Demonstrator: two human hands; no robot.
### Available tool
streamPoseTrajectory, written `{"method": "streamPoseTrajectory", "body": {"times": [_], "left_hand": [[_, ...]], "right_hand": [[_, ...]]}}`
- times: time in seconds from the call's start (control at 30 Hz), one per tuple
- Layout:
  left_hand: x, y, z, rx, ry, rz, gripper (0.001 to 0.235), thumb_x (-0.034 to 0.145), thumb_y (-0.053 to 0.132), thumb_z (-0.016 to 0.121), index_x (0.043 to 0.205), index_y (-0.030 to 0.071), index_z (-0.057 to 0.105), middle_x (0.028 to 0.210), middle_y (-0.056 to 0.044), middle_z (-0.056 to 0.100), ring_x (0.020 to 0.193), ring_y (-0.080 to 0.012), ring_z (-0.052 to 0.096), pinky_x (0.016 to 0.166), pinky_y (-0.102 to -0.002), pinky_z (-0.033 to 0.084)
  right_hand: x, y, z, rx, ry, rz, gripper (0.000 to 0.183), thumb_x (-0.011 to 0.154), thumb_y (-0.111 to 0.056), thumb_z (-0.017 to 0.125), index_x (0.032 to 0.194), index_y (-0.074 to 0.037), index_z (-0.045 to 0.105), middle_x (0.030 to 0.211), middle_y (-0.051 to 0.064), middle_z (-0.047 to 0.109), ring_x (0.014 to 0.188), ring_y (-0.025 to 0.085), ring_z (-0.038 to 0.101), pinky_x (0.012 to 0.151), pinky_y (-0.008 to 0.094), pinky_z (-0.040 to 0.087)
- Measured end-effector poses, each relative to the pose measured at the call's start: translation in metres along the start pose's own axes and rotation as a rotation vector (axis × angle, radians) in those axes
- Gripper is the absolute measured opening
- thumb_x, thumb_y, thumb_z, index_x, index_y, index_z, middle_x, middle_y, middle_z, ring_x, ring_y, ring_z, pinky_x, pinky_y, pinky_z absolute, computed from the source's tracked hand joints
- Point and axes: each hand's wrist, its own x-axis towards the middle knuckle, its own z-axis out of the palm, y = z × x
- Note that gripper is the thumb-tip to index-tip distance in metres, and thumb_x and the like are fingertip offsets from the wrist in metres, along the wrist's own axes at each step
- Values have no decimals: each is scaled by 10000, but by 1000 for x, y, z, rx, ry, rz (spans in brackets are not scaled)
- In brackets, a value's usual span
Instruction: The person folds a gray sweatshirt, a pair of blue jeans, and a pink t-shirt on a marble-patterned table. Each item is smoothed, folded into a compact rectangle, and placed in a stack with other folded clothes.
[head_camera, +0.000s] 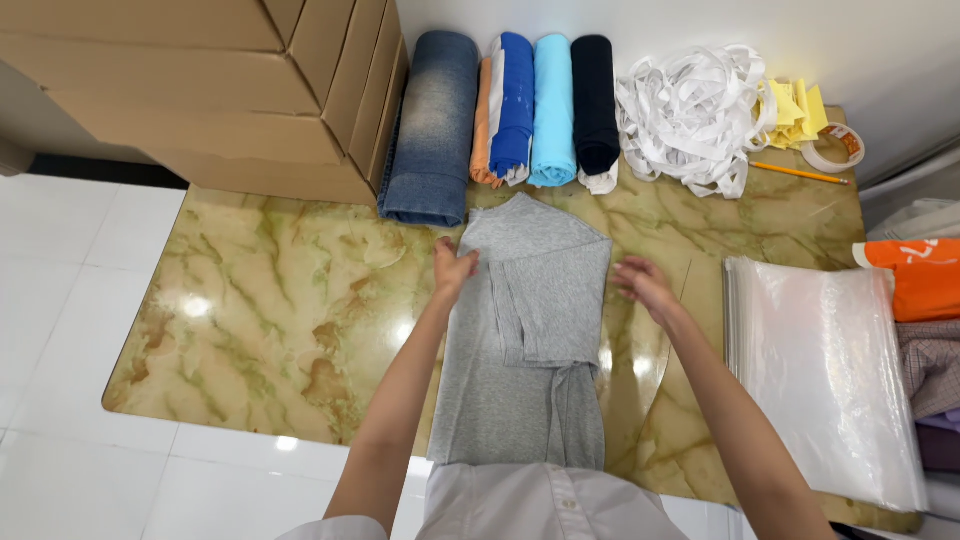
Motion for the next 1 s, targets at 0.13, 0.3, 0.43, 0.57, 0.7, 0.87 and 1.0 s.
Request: {"method": "streamPoseTrajectory", "body": {"times": [0.13,0.3,0.43,0.57,0.7,0.87,1.0], "left_hand": [[21,23,15,-177,-112,-120,730,861,18,723,1444,-53,290,1386,-234,402,757,-299,725,665,-302,670],[55,4,33,-344,-176,-266,644,844,-19,738,1360,-145,375,1213,-273,515,910,-400,739,810,-408,670],[46,22,22,-467,-165,-360,542,824,3,748,1261,-115,451,1141,-206,524,960,-443,718,835,-465,652],[-10,64,-16,-485,-387,-300,347,845,-52,620,1169,15,514,1134,-154,543,1127,-407,675,1019,-477,543],[-53,58,-55,-263,-533,-243,304,878,-20,544,1135,75,675,1129,-118,732,1048,-231,731,978,-392,577],[-37,-8,-79,257,-466,-17,516,804,-13,432,1113,196,789,1236,-72,696,1057,-212,665,928,-359,567],[-32,-14,-75,443,-225,222,341,914,114,529,1130,237,762,1264,-68,655,1178,-309,656,1034,-428,521]], "right_hand": [[29,-5,18,125,-28,34,812,851,-198,821,1481,38,365,1302,157,603,1041,277,706,800,305,591],[80,24,28,40,64,85,593,763,-89,846,1289,19,595,965,99,666,662,166,696,434,187,480],[74,20,23,90,89,98,536,741,-59,838,1235,-3,636,909,75,648,636,150,665,440,195,469],[3,-6,25,163,-12,-84,334,843,-92,735,1175,-91,705,973,35,676,790,126,687,580,190,532],[-63,0,18,34,-71,-133,328,885,-60,721,1212,-82,707,1165,77,663,949,205,693,763,301,583],[-69,29,-16,-396,-138,-368,265,859,-2,672,1067,-102,803,1187,216,654,1134,385,627,1008,482,482],[-66,13,-18,-396,-37,-308,333,884,-60,657,1179,-169,766,1182,154,636,942,270,686,848,410,549]]}}
